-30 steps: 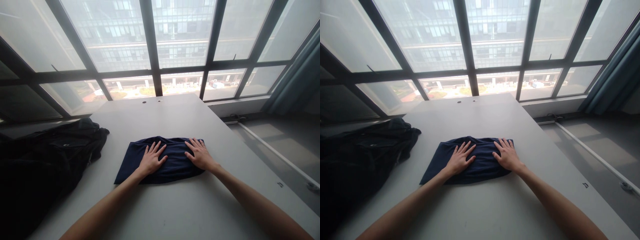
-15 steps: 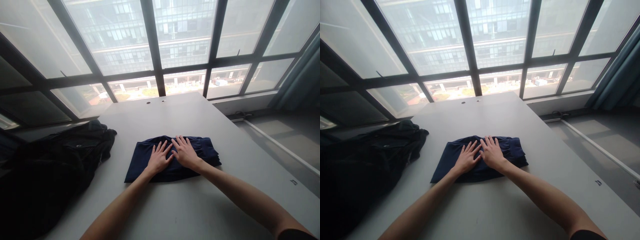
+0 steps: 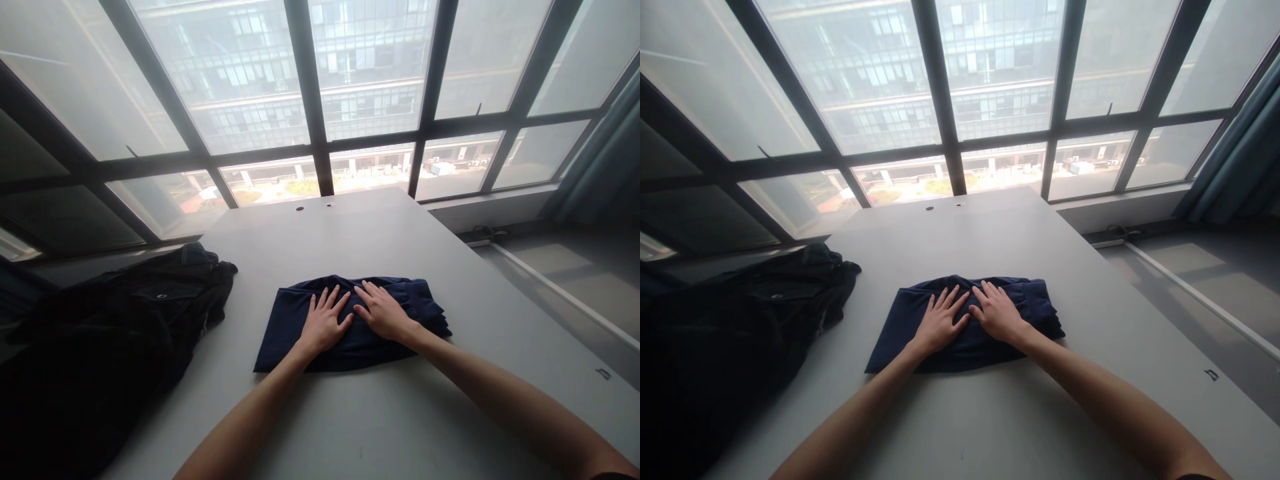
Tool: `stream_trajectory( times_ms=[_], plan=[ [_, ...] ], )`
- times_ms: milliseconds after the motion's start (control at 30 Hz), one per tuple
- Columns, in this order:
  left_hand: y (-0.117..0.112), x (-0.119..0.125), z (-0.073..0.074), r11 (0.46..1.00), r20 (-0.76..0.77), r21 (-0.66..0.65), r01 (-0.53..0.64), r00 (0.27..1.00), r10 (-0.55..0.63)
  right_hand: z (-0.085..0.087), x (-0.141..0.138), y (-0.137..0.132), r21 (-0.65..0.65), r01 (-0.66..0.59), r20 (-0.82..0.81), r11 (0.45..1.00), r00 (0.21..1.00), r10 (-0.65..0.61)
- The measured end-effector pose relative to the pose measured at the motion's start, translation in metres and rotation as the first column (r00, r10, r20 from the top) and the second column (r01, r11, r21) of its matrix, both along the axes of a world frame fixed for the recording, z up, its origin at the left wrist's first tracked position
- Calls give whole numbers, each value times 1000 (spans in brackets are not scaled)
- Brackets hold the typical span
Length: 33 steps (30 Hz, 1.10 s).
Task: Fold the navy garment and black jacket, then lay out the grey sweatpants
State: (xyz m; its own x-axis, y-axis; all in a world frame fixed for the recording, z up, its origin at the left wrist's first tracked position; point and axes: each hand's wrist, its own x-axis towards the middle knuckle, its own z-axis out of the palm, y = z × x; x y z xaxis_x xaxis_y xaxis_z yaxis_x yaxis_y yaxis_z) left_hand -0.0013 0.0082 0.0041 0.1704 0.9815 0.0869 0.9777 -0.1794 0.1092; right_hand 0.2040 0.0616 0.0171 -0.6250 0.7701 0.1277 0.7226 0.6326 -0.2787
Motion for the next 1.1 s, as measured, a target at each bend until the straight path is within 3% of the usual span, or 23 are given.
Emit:
stream_trajectory(
  times_ms=[67,133,267,433,567,700,833,933,1100],
  plan=[
    [0,0,0,1000,3,5,3,1000,-3,6,20,8,76,-22,51,997,999,18],
    [0,0,0,1000,5,11,1,1000,-2,9,42,15,145,32,104,989,993,-47],
    [0,-1,0,1000,16,5,-2,1000,2,1,72,19,146,160,116,976,977,-177],
    [-1,0,-1,1000,57,1,7,998,-7,-8,72,14,194,165,105,967,977,-187],
    [1,-6,15,1000,139,1,-27,990,26,-7,69,13,195,167,100,966,977,-189],
    [4,-43,52,983,139,51,-175,976,166,-8,70,13,197,174,87,965,977,-194],
    [7,-104,77,888,-28,-136,-440,897,440,-9,72,15,198,167,93,966,978,-188],
    [8,-140,75,803,-88,-334,-493,865,494,-1,72,17,161,160,126,974,975,-181],
    [10,-164,60,767,-17,-468,-439,872,489,13,35,-5,187,138,76,973,985,-155]
  ],
)
